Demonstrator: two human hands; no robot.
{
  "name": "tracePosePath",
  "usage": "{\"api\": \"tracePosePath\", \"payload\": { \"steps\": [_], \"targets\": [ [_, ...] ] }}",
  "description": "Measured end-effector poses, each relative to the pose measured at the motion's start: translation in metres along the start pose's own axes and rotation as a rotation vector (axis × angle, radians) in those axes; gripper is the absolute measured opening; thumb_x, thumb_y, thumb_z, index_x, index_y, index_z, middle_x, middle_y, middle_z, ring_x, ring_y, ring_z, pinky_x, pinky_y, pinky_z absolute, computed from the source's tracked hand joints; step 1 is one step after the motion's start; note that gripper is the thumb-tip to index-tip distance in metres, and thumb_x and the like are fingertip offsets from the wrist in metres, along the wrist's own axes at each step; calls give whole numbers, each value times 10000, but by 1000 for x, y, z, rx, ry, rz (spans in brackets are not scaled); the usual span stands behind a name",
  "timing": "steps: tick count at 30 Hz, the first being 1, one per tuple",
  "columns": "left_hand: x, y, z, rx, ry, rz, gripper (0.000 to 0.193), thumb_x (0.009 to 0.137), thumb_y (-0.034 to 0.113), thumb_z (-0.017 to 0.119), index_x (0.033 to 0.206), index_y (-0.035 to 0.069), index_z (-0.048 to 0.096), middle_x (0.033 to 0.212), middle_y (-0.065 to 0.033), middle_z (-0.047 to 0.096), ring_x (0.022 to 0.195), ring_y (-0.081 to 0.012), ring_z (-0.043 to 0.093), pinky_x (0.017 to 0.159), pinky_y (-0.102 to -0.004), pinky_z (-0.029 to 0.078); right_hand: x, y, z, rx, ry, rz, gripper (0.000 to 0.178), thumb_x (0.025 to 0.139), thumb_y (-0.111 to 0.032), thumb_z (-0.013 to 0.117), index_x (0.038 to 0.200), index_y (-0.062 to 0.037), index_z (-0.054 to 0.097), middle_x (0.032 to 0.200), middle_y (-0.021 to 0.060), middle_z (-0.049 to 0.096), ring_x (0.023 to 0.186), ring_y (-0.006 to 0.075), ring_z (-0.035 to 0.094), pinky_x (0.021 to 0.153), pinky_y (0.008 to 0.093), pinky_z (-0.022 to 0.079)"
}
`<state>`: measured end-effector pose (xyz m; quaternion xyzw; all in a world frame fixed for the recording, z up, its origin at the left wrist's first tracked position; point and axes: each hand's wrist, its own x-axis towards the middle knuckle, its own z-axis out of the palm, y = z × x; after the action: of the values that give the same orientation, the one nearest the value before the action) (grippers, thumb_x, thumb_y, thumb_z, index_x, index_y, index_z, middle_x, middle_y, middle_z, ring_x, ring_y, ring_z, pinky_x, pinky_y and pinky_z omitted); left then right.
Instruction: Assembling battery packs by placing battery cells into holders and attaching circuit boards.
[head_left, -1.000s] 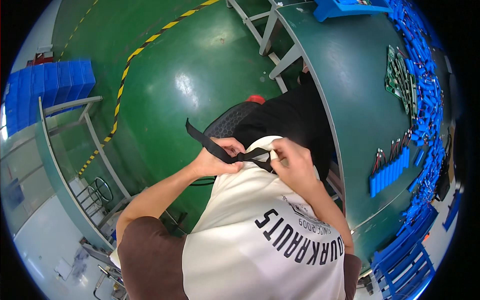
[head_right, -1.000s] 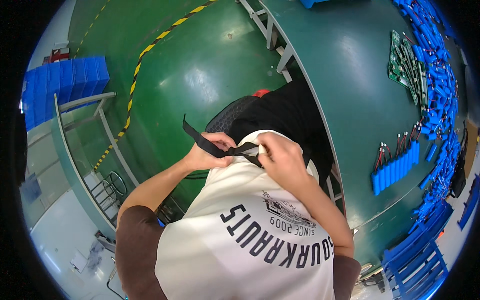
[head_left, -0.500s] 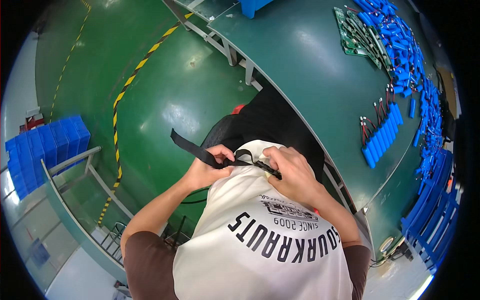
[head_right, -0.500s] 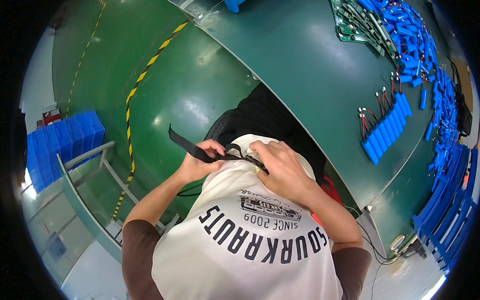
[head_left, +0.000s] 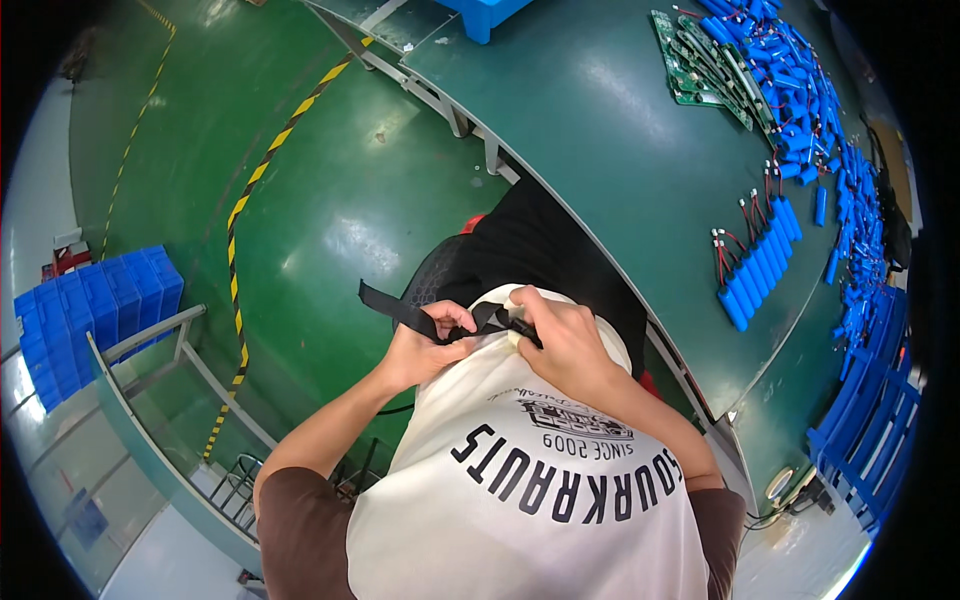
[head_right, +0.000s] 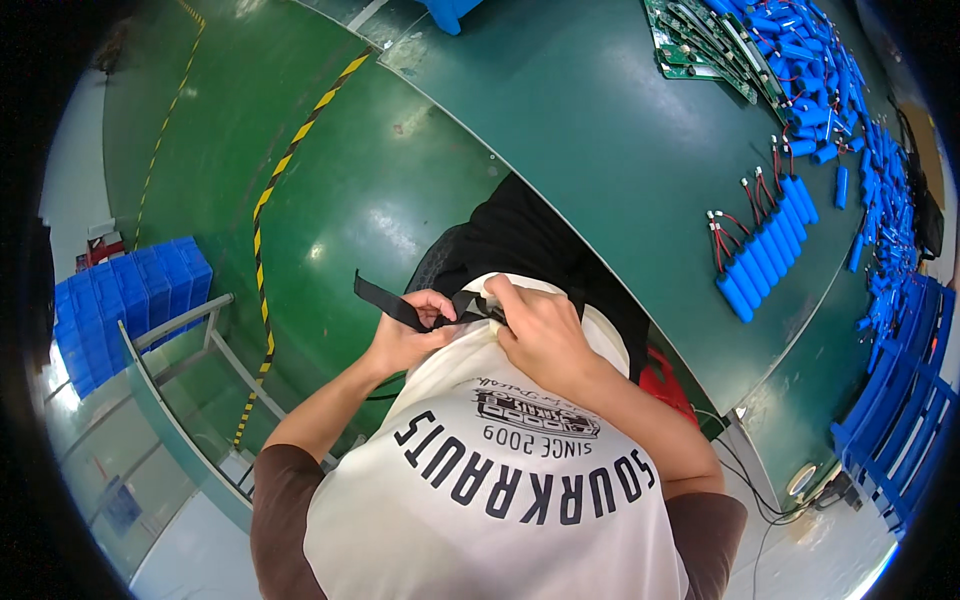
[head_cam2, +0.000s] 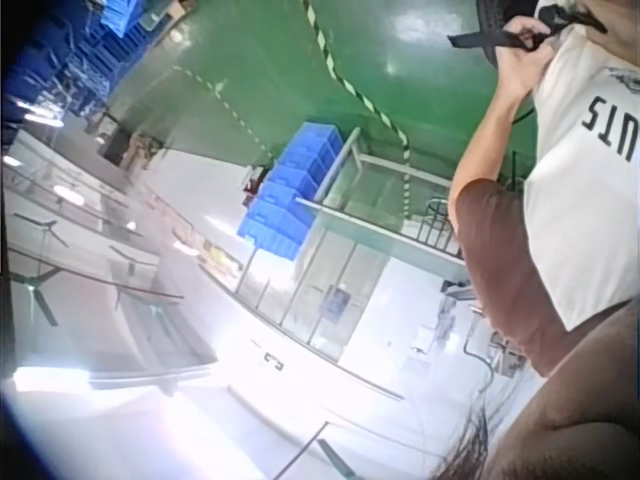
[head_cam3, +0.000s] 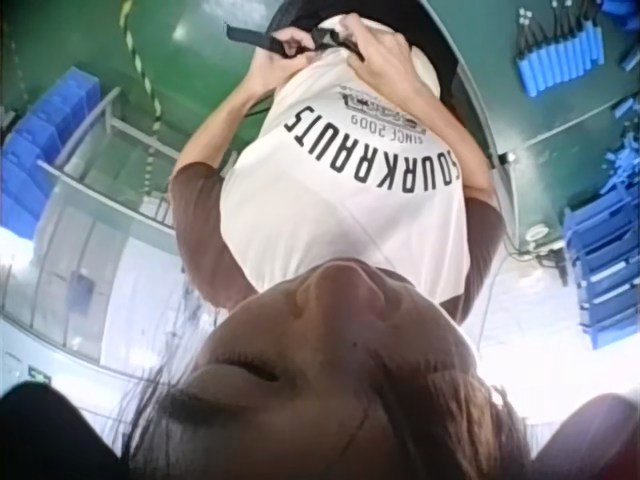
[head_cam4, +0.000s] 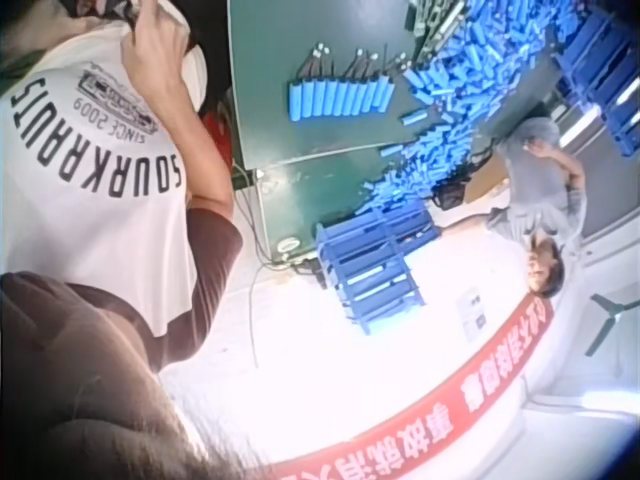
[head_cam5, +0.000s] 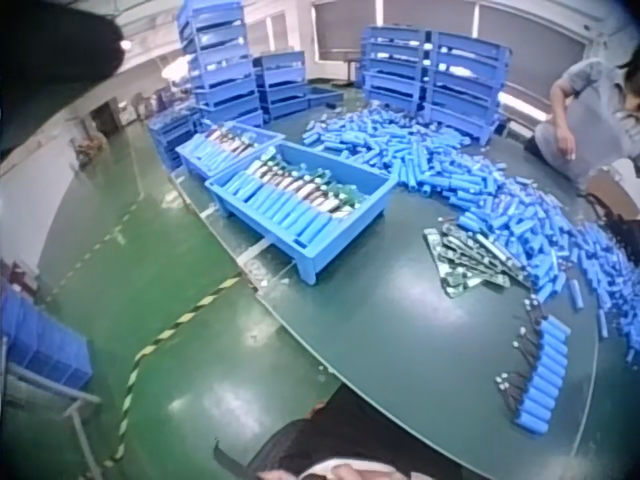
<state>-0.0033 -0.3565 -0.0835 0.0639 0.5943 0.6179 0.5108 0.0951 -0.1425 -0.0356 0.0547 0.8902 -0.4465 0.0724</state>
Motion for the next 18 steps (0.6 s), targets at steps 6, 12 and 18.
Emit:
{"api": "tracePosePath", "payload": {
  "steps": [6, 12, 18],
  "targets": [
    [-4, -2, 2, 50, -22, 32, 222, 823, -55, 757, 990, 15, 629, 976, -6, 640, 866, -51, 584, 788, -219, 479, -7, -1, 8, -42, 212, 39, 412, 721, 59, 713, 1081, -29, 533, 827, 154, 665, 744, 334, 678, 647, 409, 533],
    [-7, 2, 6, 26, -31, 28, 227, 832, -45, 763, 1006, 20, 632, 983, -7, 636, 869, -46, 574, 780, -223, 471, -12, 3, 16, -36, 396, 27, 390, 702, 121, 691, 1041, -16, 553, 830, 159, 668, 739, 332, 685, 651, 391, 545],
    [-4, -8, -1, 104, -50, 49, 279, 843, -51, 750, 1037, 38, 571, 969, -3, 626, 877, -54, 574, 808, -238, 477, -13, 8, 8, 106, 378, 96, 396, 695, 129, 716, 1031, -3, 552, 836, 150, 677, 755, 312, 702, 678, 364, 568]
  ]
}}
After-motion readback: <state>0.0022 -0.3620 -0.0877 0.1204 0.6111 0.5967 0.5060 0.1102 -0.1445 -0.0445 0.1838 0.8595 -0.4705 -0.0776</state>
